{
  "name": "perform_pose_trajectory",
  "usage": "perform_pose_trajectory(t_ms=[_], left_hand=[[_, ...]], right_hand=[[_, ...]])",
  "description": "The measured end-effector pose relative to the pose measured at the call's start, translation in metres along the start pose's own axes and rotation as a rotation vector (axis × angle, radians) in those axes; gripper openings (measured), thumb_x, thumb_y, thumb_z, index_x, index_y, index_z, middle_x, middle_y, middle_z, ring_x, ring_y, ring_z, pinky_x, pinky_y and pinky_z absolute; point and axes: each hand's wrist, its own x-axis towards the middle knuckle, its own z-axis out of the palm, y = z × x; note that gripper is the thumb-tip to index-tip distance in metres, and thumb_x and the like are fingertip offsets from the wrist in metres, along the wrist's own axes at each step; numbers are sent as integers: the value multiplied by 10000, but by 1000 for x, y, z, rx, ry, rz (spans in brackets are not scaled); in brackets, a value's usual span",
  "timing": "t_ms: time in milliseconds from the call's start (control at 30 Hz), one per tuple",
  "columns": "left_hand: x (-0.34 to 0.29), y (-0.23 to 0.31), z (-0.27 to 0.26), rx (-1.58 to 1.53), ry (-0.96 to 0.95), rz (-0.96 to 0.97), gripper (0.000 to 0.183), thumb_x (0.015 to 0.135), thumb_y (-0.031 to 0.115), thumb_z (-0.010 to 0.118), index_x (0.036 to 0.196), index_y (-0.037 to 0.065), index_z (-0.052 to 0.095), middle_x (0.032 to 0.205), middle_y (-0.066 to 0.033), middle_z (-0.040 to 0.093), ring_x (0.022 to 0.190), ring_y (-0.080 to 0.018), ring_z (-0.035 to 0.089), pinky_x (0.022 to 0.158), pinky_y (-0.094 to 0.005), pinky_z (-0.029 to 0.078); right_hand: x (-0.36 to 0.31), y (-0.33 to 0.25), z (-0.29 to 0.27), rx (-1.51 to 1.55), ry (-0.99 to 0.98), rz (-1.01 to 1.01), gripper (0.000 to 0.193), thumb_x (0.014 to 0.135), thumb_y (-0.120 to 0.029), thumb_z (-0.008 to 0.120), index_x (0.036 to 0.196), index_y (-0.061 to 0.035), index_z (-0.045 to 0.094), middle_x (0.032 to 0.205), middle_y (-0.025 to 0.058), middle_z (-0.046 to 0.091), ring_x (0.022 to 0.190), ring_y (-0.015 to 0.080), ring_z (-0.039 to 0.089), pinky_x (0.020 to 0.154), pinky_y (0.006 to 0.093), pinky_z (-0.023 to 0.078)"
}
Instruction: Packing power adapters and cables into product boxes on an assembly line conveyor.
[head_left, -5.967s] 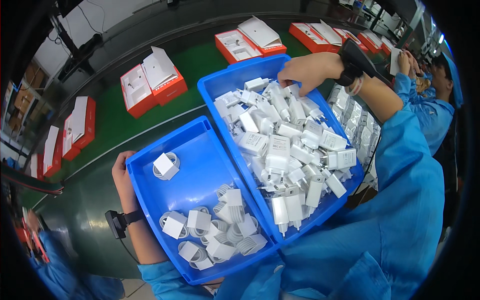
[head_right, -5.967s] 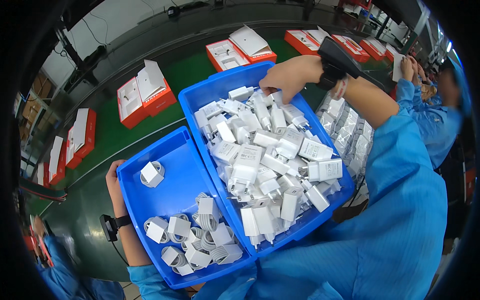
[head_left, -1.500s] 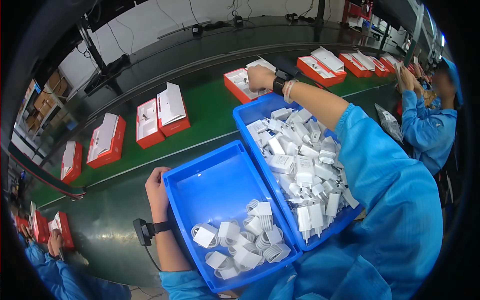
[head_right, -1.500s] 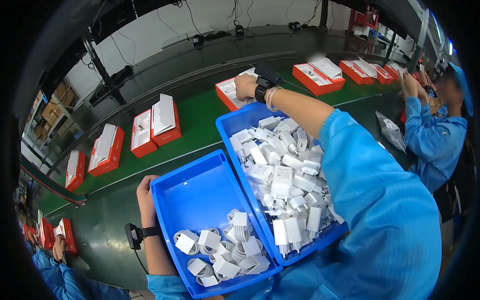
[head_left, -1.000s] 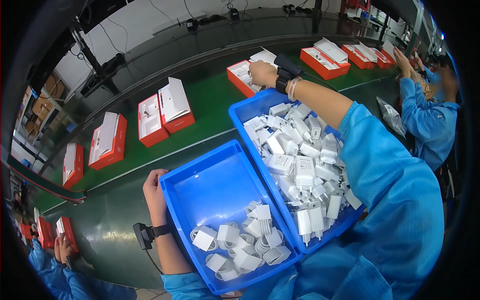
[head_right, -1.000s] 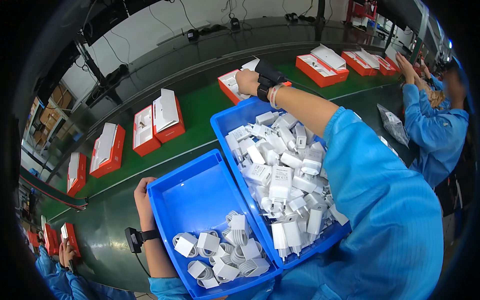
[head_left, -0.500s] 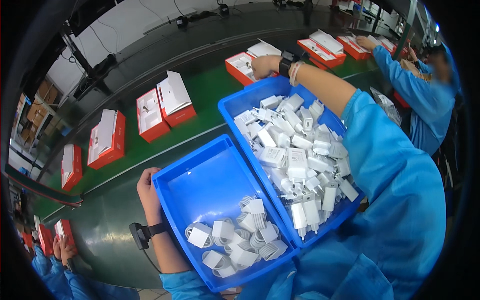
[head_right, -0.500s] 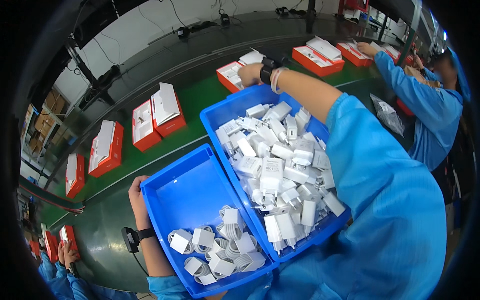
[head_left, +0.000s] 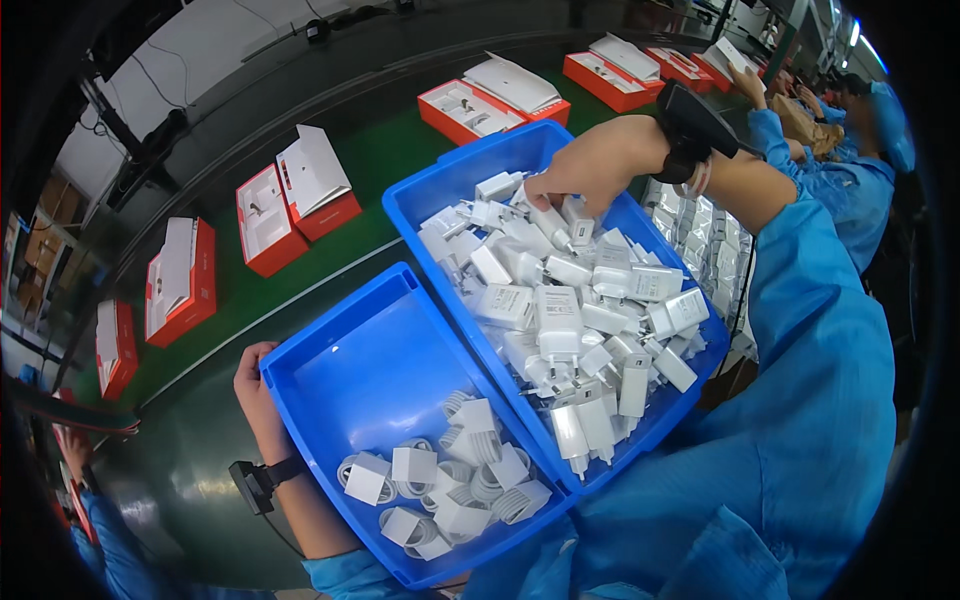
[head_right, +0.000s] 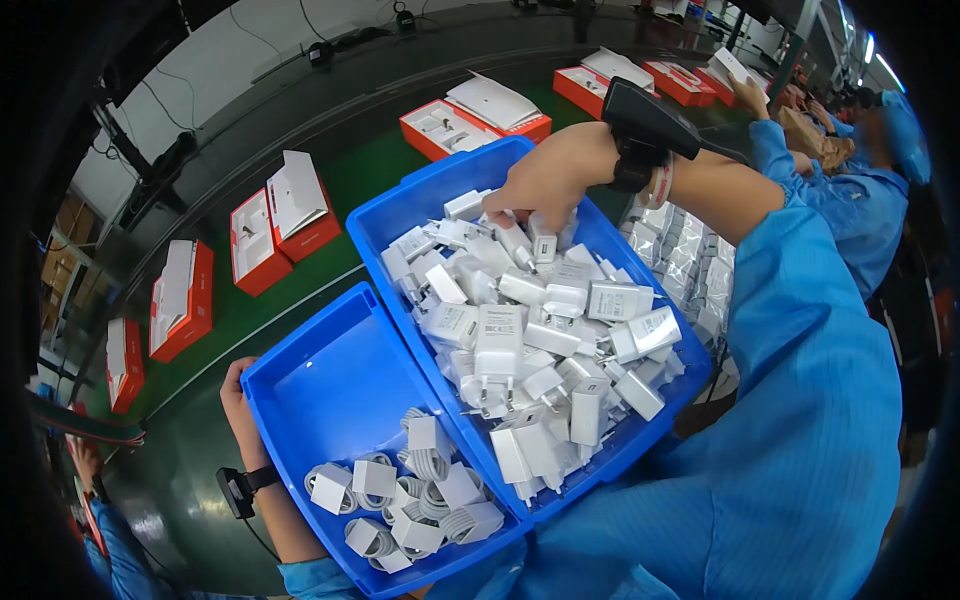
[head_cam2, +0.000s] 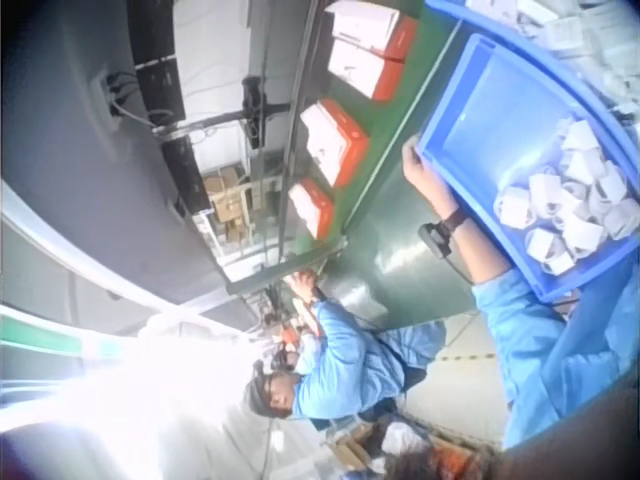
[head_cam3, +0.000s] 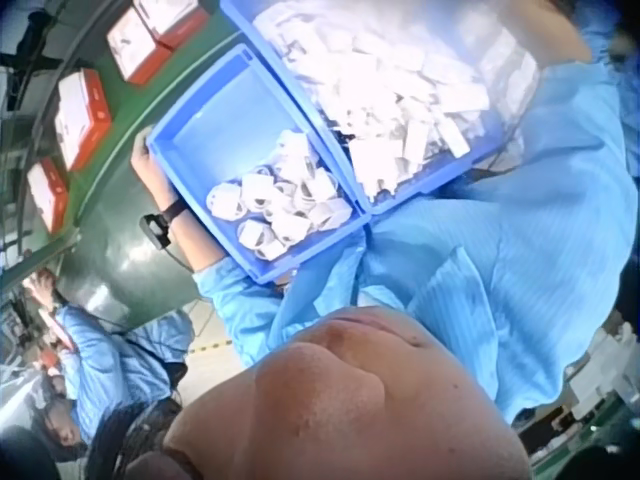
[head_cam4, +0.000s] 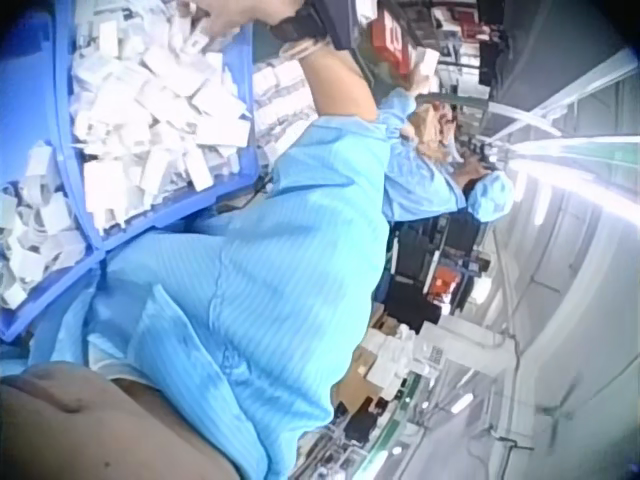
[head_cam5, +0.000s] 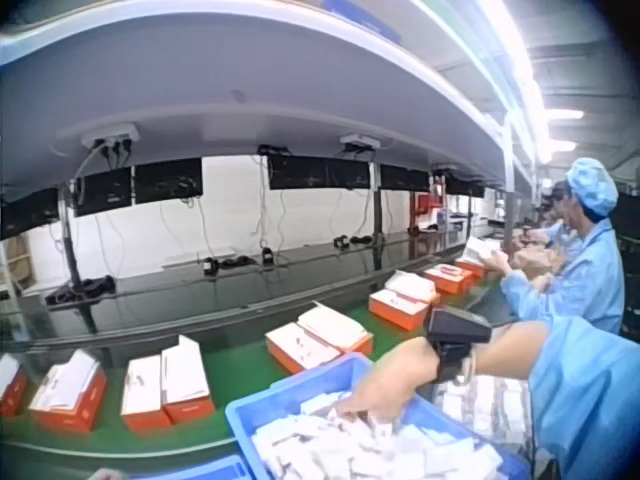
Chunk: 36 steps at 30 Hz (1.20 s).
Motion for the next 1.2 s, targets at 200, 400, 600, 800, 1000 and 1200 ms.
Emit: perform_pose_trajectory(t_ms=[200, 400, 600, 800, 1000, 1200], left_hand=[[0, 0, 1, 22, 2, 9, 186, 979, 146, 562, 905, -13, 624, 826, -14, 625, 722, -67, 528, 642, -218, 435], [0, 9, 3, 26, 1, -16, 174, 973, 132, 565, 900, -16, 623, 826, -17, 629, 730, -70, 537, 651, -216, 441], [-1, 3, -2, 14, -5, -21, 175, 974, 131, 562, 904, -17, 622, 826, -21, 629, 739, -70, 540, 658, -218, 444], [-1, -5, -3, -20, 1, 1, 207, 982, 154, 551, 903, -24, 621, 824, -20, 631, 747, -76, 546, 665, -220, 447], [2, -9, -7, 6, 0, -19, 195, 982, 138, 554, 914, -27, 632, 810, -21, 628, 734, -69, 546, 656, -214, 448], [5, -10, -4, 12, -3, -13, 191, 984, 129, 553, 942, -35, 642, 820, -29, 645, 757, -74, 579, 674, -216, 468]], right_hand=[[-5, 6, 9, -42, 36, -86, 444, 714, -255, 785, 1065, -105, 560, 905, 103, 654, 871, 310, 637, 708, 433, 467], [-9, 19, 5, -27, 251, -196, 343, 717, -296, 777, 883, -73, 578, 847, 85, 672, 842, 296, 655, 695, 416, 481], [12, 23, 2, 485, 440, -446, 336, 714, -168, 757, 746, -56, 443, 902, 69, 700, 806, 162, 648, 694, 321, 496], [31, -10, -14, 1008, 396, -371, 433, 814, -294, 790, 858, -126, 393, 800, 74, 673, 523, 48, 530, 400, 194, 330], [55, -31, -32, 1302, 218, -577, 275, 1015, -346, 547, 959, -88, 469, 909, 69, 668, 533, 41, 555, 428, 190, 469], [91, -61, -53, 1417, 202, -666, 286, 977, -296, 613, 1045, -30, 533, 878, 33, 632, 634, 68, 582, 618, 221, 559]])
